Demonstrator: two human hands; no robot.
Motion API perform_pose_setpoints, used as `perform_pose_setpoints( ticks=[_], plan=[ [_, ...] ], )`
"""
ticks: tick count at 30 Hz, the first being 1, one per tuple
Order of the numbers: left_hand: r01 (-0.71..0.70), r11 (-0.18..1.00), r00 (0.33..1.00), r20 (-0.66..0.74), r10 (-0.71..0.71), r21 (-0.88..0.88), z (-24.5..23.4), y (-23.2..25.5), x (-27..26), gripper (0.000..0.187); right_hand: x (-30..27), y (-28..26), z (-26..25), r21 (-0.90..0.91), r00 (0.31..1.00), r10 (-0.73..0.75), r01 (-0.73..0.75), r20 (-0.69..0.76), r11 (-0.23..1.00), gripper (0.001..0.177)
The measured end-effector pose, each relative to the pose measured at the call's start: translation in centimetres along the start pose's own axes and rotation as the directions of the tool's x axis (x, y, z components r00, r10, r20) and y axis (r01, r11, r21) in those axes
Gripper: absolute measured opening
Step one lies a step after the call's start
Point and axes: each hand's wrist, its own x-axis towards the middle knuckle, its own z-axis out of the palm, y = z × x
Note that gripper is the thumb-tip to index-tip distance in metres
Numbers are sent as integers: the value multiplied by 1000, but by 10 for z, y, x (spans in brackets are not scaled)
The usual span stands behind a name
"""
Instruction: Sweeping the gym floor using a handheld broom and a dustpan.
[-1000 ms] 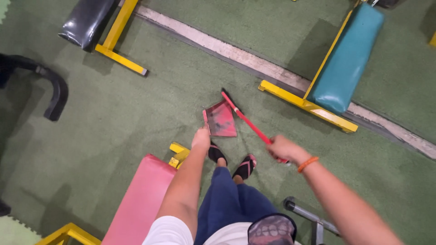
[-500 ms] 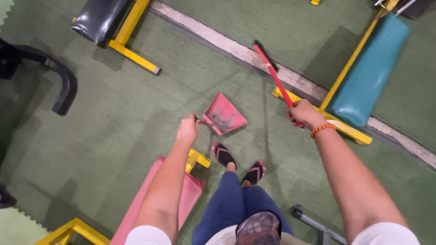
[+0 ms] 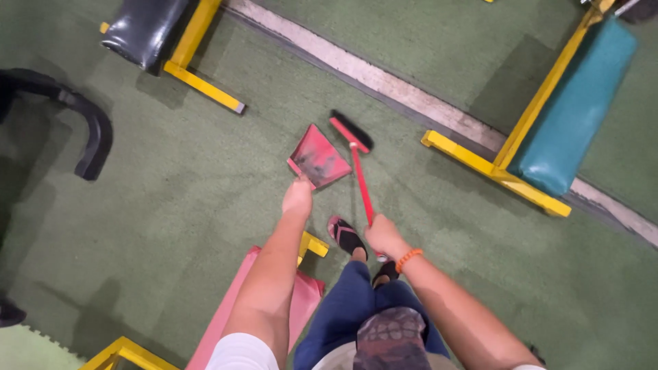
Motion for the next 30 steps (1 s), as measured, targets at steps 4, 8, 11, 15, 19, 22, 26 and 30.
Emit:
perform_pose_setpoints(
  ticks=[4, 8, 11, 15, 19, 22, 26, 30],
  plan=[
    [2, 1000, 1000, 10, -2, -30, -18, -7, 8, 21, -66, -9, -77, 85, 1000, -9, 11, -23, 996, 39],
    [41, 999, 999, -16, -42, -26, -11, -29, 17, 20, -114, -19, -157, 453, 997, 73, -77, 26, 888, 38],
    [58, 997, 998, 2, -58, -56, -25, -27, 20, 21, -90, 2, -168, 339, 997, 22, 5, -76, 941, 28],
    [77, 993, 997, 29, -75, -87, -26, -33, 20, 23, -14, 20, -131, 26, 960, 38, -32, -276, 999, 34],
    [70, 995, 997, 33, -68, -72, -23, -34, 16, 20, 24, 18, -58, 103, 956, 103, -77, -274, 992, 31],
    [62, 997, 998, 9, -62, -55, -17, -34, 21, 22, -1, -10, -18, 63, 989, 51, -43, -137, 997, 28],
    [76, 997, 997, 25, -75, -32, -20, -28, 17, 22, -80, -55, -23, 14, 1000, 9, -9, 24, 1000, 44],
    [74, 997, 997, 25, -73, -34, -20, -25, 17, 23, -114, -34, -56, 544, 990, 46, -110, 130, 832, 37]
  ],
)
